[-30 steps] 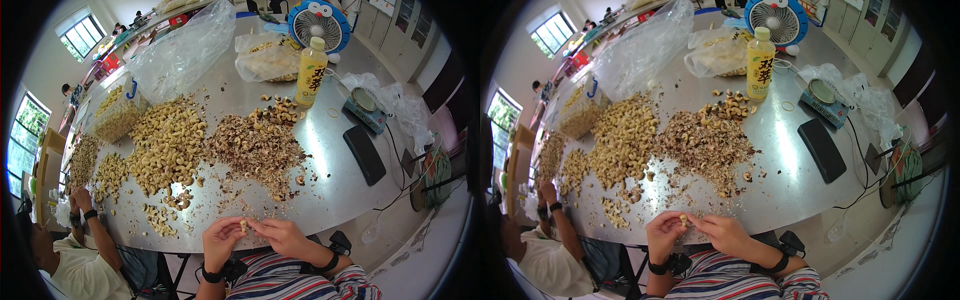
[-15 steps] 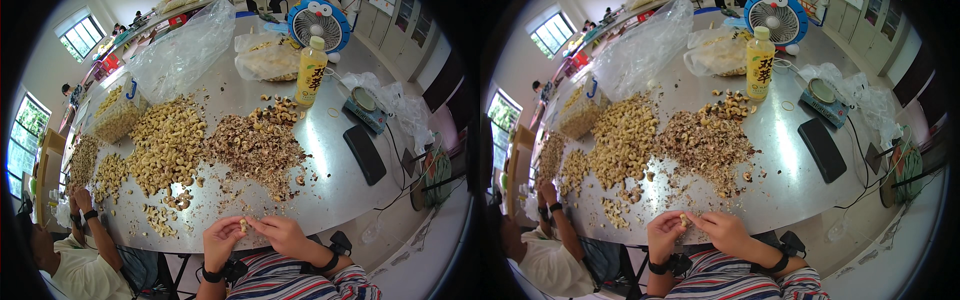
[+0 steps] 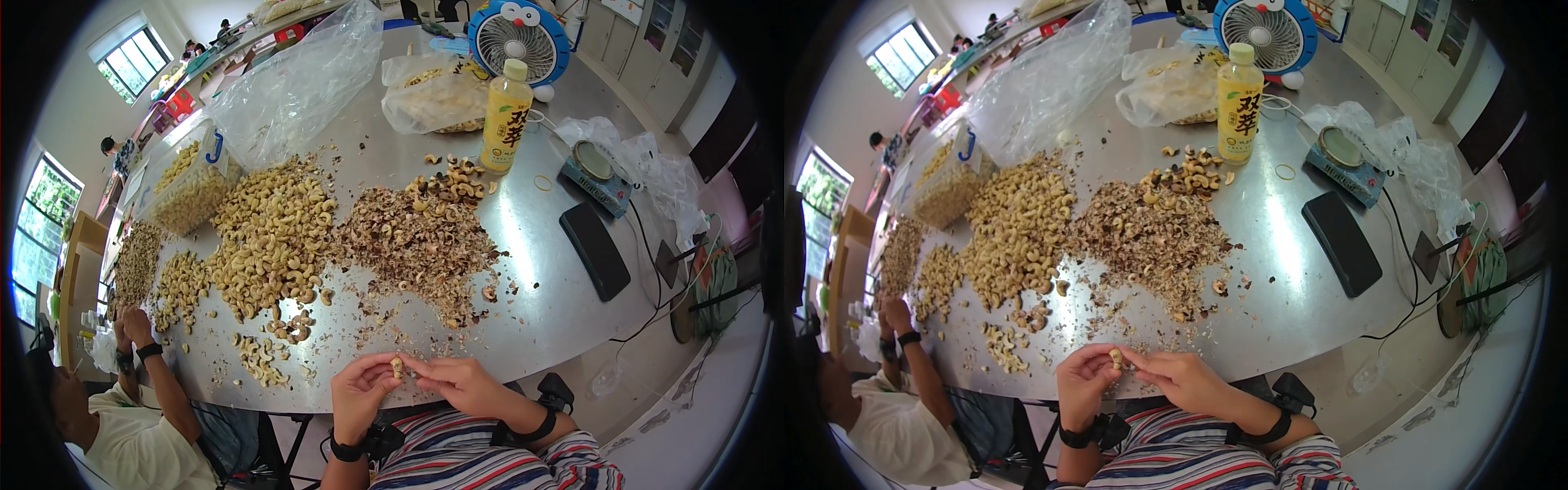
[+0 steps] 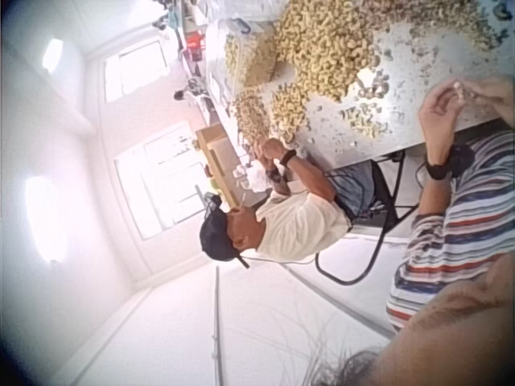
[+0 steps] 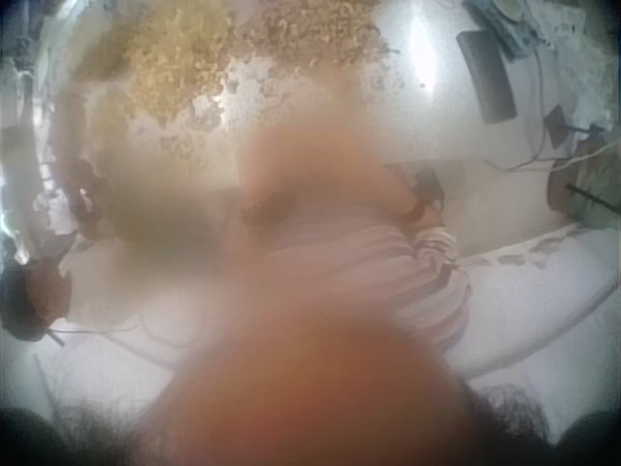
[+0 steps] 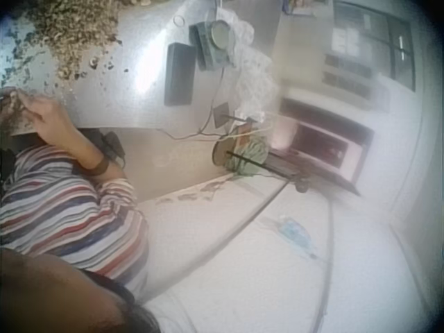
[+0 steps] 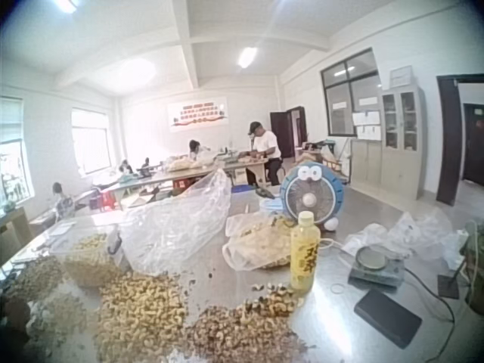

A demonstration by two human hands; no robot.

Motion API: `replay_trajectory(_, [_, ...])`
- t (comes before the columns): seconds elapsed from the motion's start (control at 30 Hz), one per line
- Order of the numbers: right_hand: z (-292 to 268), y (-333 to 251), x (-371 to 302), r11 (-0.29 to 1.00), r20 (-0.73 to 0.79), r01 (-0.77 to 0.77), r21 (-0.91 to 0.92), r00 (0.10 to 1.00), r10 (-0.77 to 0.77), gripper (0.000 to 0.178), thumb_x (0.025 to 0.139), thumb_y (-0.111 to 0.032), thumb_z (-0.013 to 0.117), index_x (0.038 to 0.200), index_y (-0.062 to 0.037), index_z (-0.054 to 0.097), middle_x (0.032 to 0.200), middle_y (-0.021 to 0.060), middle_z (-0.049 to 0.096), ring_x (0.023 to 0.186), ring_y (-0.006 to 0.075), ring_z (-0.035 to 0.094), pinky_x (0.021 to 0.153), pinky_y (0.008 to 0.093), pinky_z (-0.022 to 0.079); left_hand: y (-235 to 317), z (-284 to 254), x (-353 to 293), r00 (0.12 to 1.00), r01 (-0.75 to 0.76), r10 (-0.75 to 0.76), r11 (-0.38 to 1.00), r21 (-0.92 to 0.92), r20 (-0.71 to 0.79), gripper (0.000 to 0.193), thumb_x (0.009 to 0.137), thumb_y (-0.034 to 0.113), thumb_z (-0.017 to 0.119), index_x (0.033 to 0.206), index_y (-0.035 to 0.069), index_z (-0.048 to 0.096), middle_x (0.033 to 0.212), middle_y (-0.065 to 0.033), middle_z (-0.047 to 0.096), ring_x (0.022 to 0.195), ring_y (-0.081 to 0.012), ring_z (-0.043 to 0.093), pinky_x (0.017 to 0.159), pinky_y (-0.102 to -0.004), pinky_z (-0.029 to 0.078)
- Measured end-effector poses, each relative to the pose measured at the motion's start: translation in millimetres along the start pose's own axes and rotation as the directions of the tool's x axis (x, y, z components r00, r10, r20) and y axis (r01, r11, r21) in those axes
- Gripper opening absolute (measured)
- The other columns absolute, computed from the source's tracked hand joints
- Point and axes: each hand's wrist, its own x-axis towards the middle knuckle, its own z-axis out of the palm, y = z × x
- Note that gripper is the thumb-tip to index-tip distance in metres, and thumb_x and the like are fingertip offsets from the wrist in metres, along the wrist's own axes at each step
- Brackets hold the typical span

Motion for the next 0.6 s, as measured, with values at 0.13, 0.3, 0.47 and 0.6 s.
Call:
replay_trajectory(0.13, [0.1, -1.5, 0.1, 0.998, -0.011, 0.025, -0.064, 1.0, -0.026, 0.048, 0.08, -0.001, 0.058, 0.125, -0.0122, 0.049, 0.071, 0.011, 0.054, 0.06, 0.0226, 0.052, 0.059, 0.0265, 0.044, 1.9, 3.0, -0.2, 0.999, -0.001, 0.002, 1.0, 0.016, -0.037, 0.035, 0.069, -0.012, 0.065, 0.102, -0.008, 0.055, 0.094, -0.0115, 0.061, 0.085, -0.0159, 0.06, 0.076, -0.0235, 0.05])
replay_trajectory(0.3, [5.2, 6.6, -2.2, 0.966, -0.055, 0.099, -0.241, 0.992, -0.116, 0.049, 0.078, 0.0, 0.059, 0.124, -0.012, 0.05, 0.07, 0.01, 0.052, 0.059, 0.0242, 0.053, 0.056, 0.0284, 0.045, 0.8, 2.1, 0.5, 1.0, -0.002, 0.002, 1.0, 0.012, -0.029, 0.035, 0.069, -0.012, 0.065, 0.102, -0.008, 0.056, 0.094, -0.0113, 0.061, 0.085, -0.0157, 0.06, 0.076, -0.0237, 0.05])
replay_trajectory(0.47, [5.5, 5.6, -2.9, 0.87, -0.056, 0.151, -0.47, 0.978, -0.201, 0.051, 0.072, 0.0, 0.059, 0.122, -0.0122, 0.053, 0.067, 0.0074, 0.05, 0.057, 0.0226, 0.053, 0.051, 0.0322, 0.045, 1.7, 1.8, 1.2, 1.0, -0.012, 0.013, 1.0, 0.029, -0.018, 0.035, 0.069, -0.01, 0.066, 0.102, -0.008, 0.056, 0.094, -0.0112, 0.061, 0.085, -0.0155, 0.06, 0.077, -0.0238, 0.049])
replay_trajectory(0.6, [5.0, 2.2, -0.6, 0.783, -0.042, 0.179, -0.595, 0.966, -0.253, 0.05, 0.071, -0.001, 0.058, 0.12, -0.0115, 0.054, 0.066, 0.0065, 0.049, 0.055, 0.0215, 0.051, 0.049, 0.031, 0.043, 0.3, -1.0, 0.6, 1.0, -0.008, 0.008, 0.999, 0.04, -0.003, 0.035, 0.071, -0.01, 0.065, 0.105, -0.009, 0.056, 0.098, -0.0115, 0.058, 0.086, -0.0153, 0.06, 0.077, -0.0236, 0.05])
